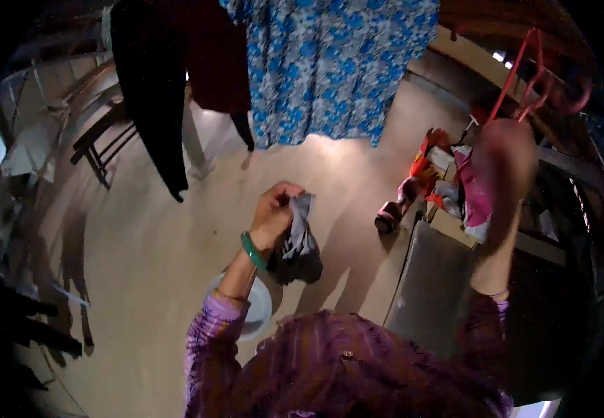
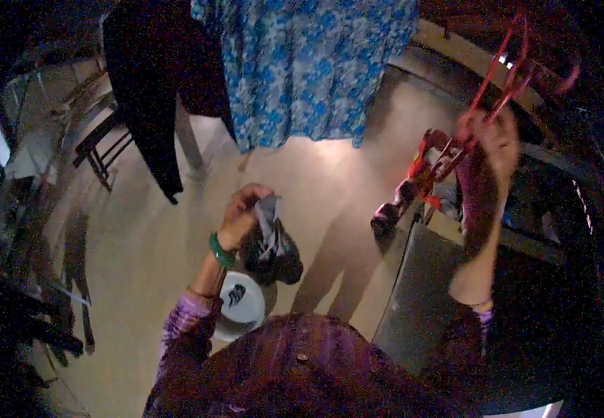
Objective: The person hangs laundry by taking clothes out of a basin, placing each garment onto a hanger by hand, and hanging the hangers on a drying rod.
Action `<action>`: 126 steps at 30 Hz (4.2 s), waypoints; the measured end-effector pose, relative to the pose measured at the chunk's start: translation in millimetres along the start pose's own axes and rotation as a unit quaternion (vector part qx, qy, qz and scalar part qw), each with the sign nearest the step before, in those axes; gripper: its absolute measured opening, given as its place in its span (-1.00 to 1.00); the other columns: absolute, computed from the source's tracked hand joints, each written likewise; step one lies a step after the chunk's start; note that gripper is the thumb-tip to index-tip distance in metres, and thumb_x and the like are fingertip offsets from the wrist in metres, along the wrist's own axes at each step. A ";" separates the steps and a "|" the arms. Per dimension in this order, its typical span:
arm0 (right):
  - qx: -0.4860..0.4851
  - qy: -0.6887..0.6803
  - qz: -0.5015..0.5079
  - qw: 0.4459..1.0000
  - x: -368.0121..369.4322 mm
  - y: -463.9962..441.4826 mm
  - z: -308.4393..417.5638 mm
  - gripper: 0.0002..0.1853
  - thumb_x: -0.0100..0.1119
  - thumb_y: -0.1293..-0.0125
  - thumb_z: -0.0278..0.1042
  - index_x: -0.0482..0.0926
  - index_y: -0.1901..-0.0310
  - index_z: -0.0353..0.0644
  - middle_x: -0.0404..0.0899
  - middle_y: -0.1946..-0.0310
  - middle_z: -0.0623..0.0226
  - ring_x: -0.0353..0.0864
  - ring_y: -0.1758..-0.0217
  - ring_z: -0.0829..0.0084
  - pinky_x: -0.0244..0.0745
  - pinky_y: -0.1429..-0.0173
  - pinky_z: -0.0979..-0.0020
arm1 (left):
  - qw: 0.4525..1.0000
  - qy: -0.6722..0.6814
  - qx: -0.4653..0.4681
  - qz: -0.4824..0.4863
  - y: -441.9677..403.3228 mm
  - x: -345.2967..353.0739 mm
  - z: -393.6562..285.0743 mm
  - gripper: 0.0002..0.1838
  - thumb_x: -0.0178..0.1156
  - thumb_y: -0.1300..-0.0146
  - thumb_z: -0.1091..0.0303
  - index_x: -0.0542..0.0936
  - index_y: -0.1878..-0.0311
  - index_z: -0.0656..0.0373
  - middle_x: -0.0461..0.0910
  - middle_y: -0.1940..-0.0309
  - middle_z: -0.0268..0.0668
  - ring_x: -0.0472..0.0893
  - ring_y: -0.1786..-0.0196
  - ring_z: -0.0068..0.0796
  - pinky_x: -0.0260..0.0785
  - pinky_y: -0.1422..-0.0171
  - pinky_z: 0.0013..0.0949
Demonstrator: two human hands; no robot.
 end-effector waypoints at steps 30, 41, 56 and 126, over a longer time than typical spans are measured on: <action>0.488 -0.267 0.278 0.783 235.9 223.9 -64.6 -0.68 0.16 -0.04 -0.06 0.55 0.43 -0.20 0.39 0.65 0.56 0.33 0.54 0.67 0.25 0.41 0.61 | 0.980 -0.154 0.023 -0.124 1.4 10.9 16.6 -0.75 0.00 0.10 0.69 0.40 0.28 0.28 0.42 0.61 -0.38 0.36 0.58 -0.67 0.19 0.54 -0.58; 0.395 -0.261 0.323 0.819 178.9 201.3 -92.3 -0.84 -0.01 -0.19 -0.42 0.52 0.29 -0.29 0.43 0.48 0.53 0.35 0.38 0.65 0.26 0.24 0.59 | 0.951 0.191 -0.153 -0.189 10.6 -91.7 44.8 -0.69 -0.02 -0.04 0.55 0.38 0.08 0.17 0.49 0.29 -0.24 0.48 0.17 -0.37 0.28 0.04 -0.38; 0.334 -0.160 0.585 0.721 151.5 270.3 -135.6 -0.67 0.07 -0.14 -0.16 0.50 0.21 -0.28 0.40 0.32 0.31 0.39 0.26 0.45 0.23 0.16 0.56 | 0.961 0.184 -0.091 -0.185 11.3 -111.6 41.5 -0.41 0.01 0.02 0.59 0.22 -0.17 0.07 0.52 0.28 -0.27 0.47 0.16 -0.44 0.25 0.03 -0.40; -0.198 0.324 0.120 0.917 123.3 154.9 -118.3 -0.52 0.11 0.15 -0.64 0.35 0.08 -0.16 0.41 0.34 0.17 0.42 0.26 0.17 0.32 0.22 0.29 | 0.983 -0.069 -0.083 -0.149 -0.8 -67.2 -6.5 -0.81 0.06 -0.18 0.22 0.48 0.36 0.15 0.44 0.49 -0.49 0.34 0.45 -0.72 0.16 0.38 -0.63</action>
Point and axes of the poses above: each hand's wrist, its own y-axis away from the middle knuckle, its own x-axis out of the palm, z = x × y, the point moved 8 cm from there along -y, towards the middle knuckle
